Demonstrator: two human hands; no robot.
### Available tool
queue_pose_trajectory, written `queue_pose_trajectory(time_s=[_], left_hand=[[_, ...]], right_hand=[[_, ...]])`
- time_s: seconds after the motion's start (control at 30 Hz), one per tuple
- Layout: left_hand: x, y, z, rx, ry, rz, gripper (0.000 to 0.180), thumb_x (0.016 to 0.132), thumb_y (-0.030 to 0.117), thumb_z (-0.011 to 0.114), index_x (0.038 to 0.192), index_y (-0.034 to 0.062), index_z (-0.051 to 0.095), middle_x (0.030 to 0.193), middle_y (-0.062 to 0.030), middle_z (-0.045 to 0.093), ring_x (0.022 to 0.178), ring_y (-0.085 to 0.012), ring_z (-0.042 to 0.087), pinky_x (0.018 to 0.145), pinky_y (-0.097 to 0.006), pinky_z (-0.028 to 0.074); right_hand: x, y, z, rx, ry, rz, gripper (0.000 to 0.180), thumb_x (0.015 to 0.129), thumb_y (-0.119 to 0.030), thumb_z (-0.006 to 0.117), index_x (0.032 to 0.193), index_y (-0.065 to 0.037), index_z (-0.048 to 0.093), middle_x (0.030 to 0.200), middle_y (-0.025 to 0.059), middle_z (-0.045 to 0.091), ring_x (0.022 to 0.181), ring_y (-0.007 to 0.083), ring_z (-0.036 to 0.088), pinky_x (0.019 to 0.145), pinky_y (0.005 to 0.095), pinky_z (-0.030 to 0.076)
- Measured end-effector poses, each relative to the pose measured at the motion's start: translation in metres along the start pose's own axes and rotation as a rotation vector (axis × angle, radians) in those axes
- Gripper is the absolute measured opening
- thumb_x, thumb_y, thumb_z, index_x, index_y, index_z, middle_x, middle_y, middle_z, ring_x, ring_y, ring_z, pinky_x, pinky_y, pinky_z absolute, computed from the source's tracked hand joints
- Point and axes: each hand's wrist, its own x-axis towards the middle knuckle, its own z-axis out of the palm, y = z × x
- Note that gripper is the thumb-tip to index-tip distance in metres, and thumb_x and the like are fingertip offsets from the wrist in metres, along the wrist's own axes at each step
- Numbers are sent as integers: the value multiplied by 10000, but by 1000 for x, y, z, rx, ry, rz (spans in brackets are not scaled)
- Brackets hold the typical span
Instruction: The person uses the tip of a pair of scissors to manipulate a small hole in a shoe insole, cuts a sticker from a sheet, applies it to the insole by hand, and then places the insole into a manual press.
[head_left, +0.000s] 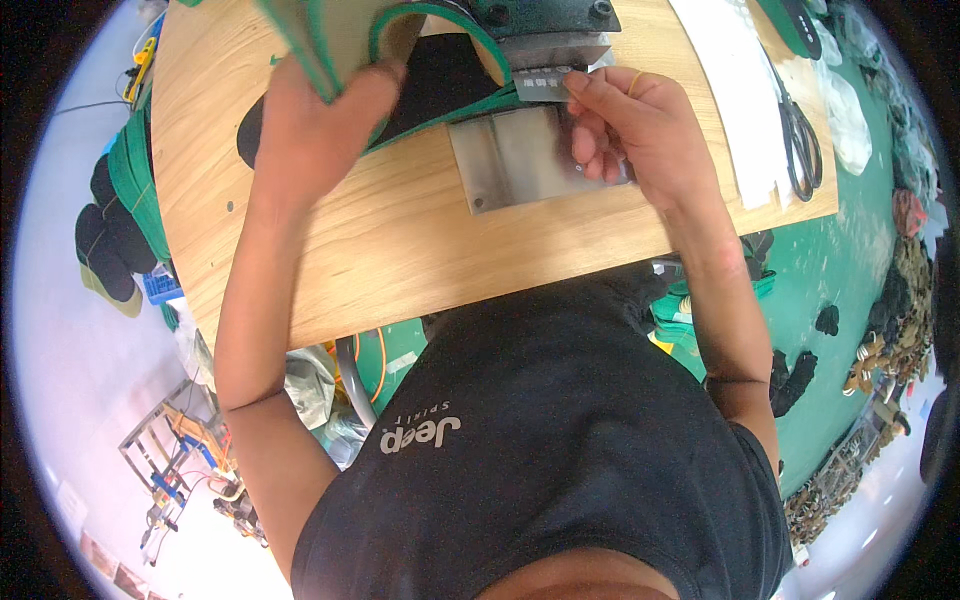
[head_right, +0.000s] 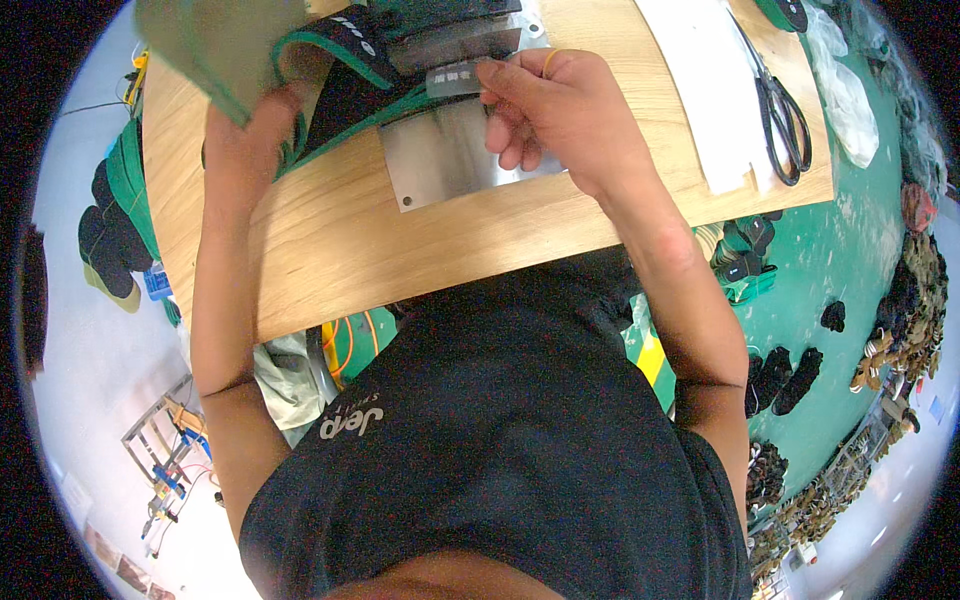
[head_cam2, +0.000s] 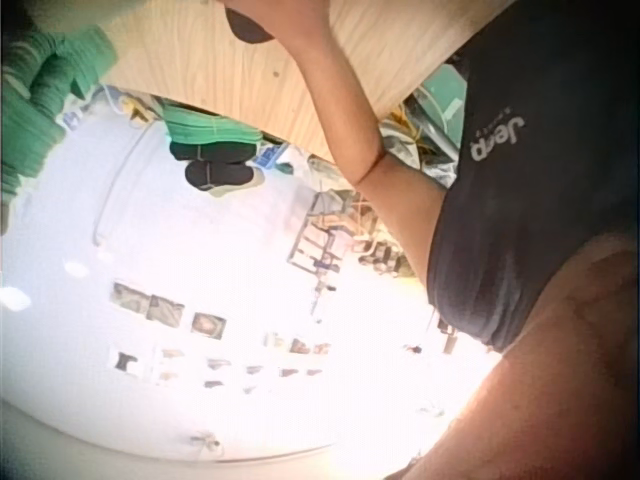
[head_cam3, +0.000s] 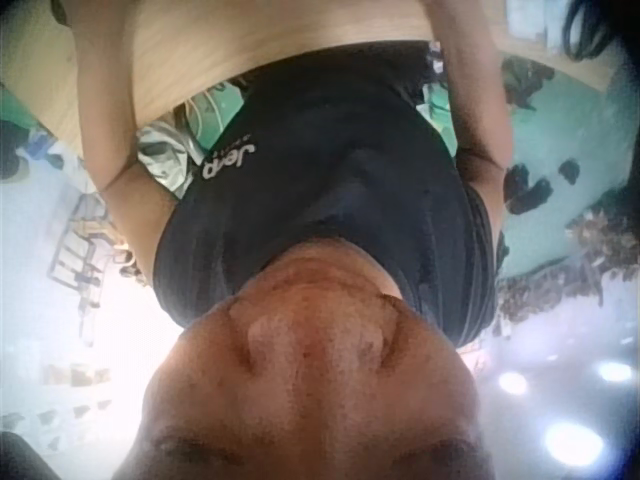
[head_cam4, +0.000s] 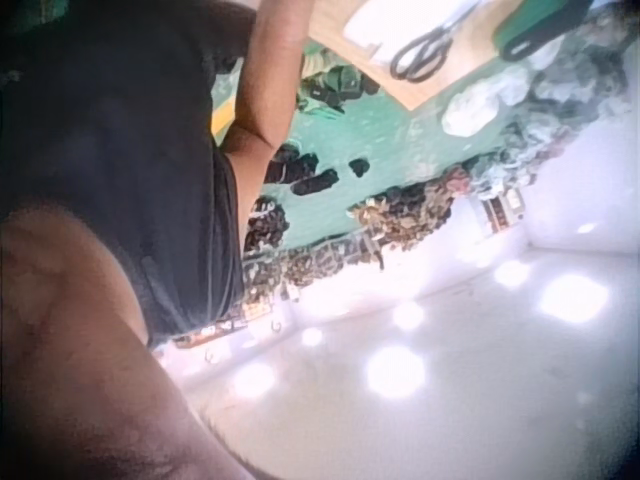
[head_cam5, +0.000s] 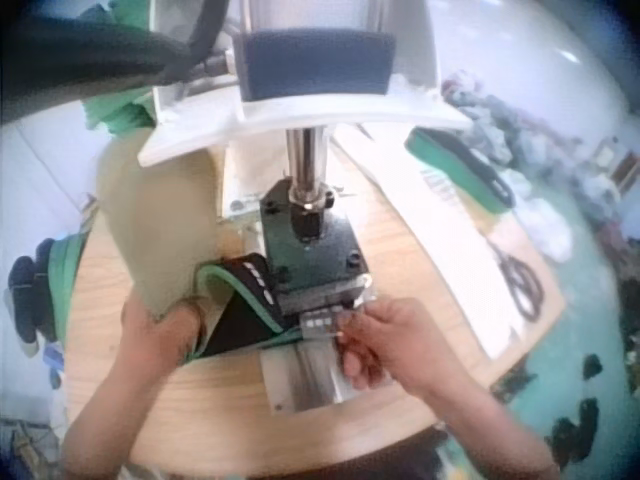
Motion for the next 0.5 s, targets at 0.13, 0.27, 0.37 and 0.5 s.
queue_pose_trajectory(time_s=[0.13, 0.27, 0.37, 0.5], left_hand=[[5, 12, 5, 282, -265, 123, 598, 743, 199, 779, 1259, 20, 536, 1184, -80, 613, 1101, -173, 566, 962, -315, 434], [7, 12, 9, 523, -242, 224, 734, 649, 237, 848, 1275, 49, 515, 1183, -98, 612, 1099, -208, 580, 958, -328, 440], [10, 10, 9, 557, -283, 139, 718, 643, 236, 846, 1263, 80, 520, 1175, -107, 614, 1077, -233, 589, 951, -340, 443], [7, 6, 12, 456, -86, 354, 421, 668, 287, 788, 1009, 86, 644, 850, -155, 655, 840, -353, 623, 757, -422, 504]], right_hand=[[-3, -1, 0, -19, 6, 2, 258, 902, -254, 589, 779, -28, 595, 581, 60, 609, 442, 111, 562, 396, 220, 403], [-5, 1, 2, -7, 31, -42, 236, 905, -230, 566, 788, -27, 599, 593, 62, 613, 460, 114, 566, 404, 227, 408], [-1, 5, 4, 19, 43, -114, 227, 906, -215, 545, 797, -25, 603, 602, 65, 615, 477, 117, 567, 420, 226, 410], [-9, 11, 4, 81, 95, -203, 214, 913, -194, 524, 824, -18, 606, 613, 73, 616, 491, 125, 567, 443, 221, 413]])
